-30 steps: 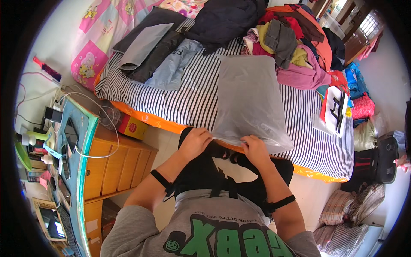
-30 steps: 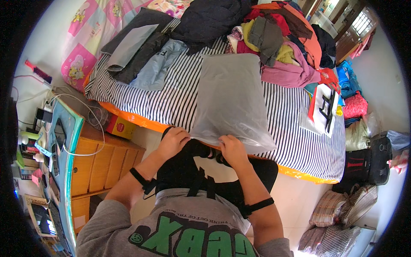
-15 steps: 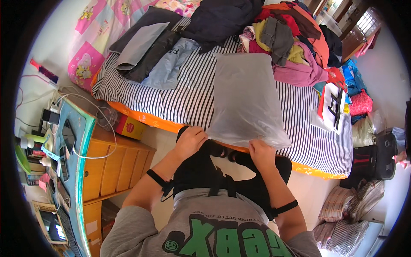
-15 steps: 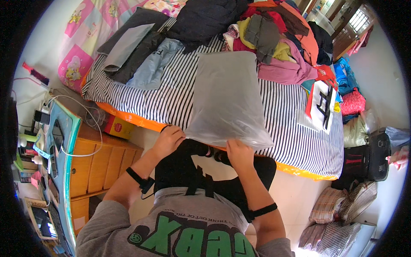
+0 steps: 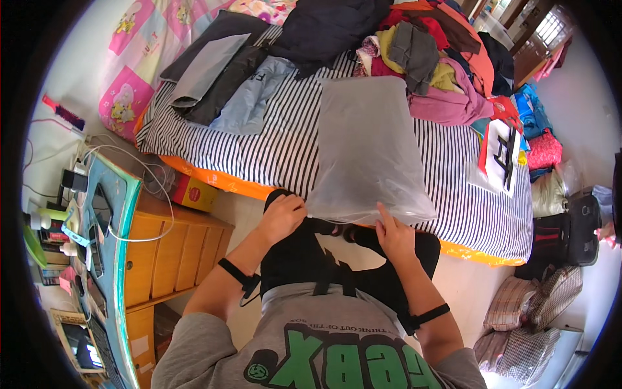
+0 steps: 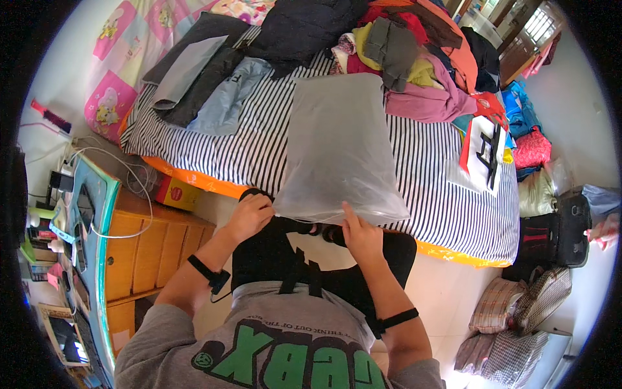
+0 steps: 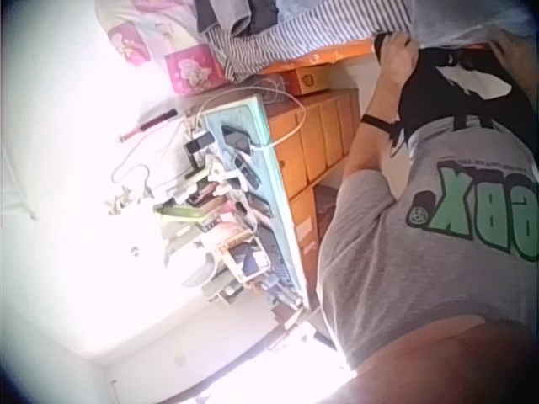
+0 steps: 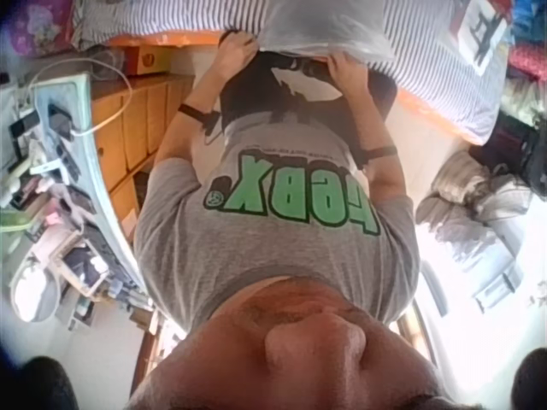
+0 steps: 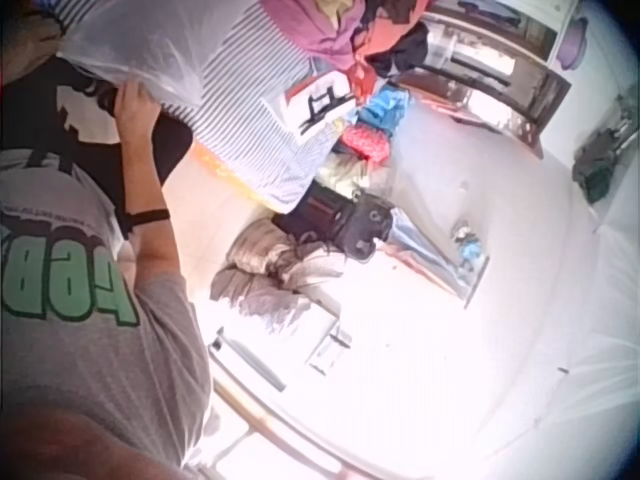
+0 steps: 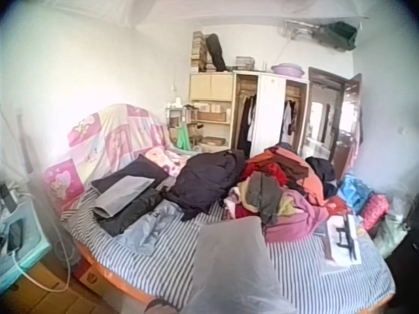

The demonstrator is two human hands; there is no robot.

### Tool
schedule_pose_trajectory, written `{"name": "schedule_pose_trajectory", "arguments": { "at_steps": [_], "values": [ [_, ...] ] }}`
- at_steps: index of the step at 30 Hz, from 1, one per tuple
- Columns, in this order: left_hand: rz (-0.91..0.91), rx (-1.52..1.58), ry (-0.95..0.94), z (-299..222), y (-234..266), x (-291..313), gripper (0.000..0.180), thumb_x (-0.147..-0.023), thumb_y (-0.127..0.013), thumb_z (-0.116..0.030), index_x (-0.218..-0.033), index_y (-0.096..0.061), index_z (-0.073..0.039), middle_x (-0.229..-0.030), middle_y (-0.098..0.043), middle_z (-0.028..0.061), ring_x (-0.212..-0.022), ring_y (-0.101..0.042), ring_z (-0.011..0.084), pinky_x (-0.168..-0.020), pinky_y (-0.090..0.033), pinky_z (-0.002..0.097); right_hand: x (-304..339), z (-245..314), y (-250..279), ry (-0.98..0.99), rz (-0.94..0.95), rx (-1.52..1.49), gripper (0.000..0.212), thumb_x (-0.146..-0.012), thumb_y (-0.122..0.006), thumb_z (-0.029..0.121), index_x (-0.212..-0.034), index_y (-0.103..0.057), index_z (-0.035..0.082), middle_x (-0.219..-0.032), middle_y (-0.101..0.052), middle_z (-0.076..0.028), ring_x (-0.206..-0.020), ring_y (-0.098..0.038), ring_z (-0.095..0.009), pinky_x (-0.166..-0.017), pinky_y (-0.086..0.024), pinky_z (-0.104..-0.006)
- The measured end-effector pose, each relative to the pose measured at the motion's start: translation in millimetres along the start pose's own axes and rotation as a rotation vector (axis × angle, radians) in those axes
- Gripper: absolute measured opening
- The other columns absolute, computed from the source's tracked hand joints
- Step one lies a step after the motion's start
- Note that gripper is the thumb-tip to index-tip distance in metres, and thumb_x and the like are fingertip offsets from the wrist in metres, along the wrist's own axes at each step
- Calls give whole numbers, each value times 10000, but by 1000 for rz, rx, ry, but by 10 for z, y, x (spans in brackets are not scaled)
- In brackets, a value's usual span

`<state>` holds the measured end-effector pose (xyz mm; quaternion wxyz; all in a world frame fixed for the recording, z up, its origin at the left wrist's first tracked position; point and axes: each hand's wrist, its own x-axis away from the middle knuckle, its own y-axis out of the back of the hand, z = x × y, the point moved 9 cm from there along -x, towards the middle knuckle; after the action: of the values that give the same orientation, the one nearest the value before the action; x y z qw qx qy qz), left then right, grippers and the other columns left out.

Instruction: Placing a piece of black clothing into a plastic bag on a bed.

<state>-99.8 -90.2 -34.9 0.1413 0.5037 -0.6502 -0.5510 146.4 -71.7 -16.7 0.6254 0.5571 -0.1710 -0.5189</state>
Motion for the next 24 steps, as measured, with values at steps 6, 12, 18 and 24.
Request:
{"name": "schedule_pose_trajectory", "arguments": {
  "at_steps": [6,12,18,24],
  "values": [
    [-1,-19,-4,59,-15,29,125,-712,-719,-45,-778,-617,-76,-851,-567,52,-858,-582,242,-752,-451,370,66,-241,46,-20,-108,67,203,-821,-704,101,-1021,-674,86,-723,-646,-98,-582,-646,-296,-538,-530,-381],
    [-21,-23,21,186,22,57,118,-711,-714,-48,-779,-625,-83,-843,-566,41,-862,-583,235,-759,-449,369,116,-366,111,-11,-114,44,140,-821,-703,97,-954,-662,84,-725,-644,-92,-582,-647,-290,-533,-529,-376],
    [-17,-3,48,158,46,55,133,-706,-725,-35,-791,-633,-78,-854,-573,48,-865,-586,244,-764,-452,374,55,-353,102,-11,-137,17,108,-818,-703,89,-912,-650,89,-711,-618,-72,-592,-639,-279,-545,-520,-377],
    [-34,7,62,190,52,70,143,-704,-726,-16,-805,-637,-63,-852,-573,63,-858,-589,258,-763,-457,379,10,-293,104,46,-157,-20,101,-797,-709,84,-861,-631,90,-707,-603,-67,-612,-638,-269,-547,-508,-380]
  ]
}}
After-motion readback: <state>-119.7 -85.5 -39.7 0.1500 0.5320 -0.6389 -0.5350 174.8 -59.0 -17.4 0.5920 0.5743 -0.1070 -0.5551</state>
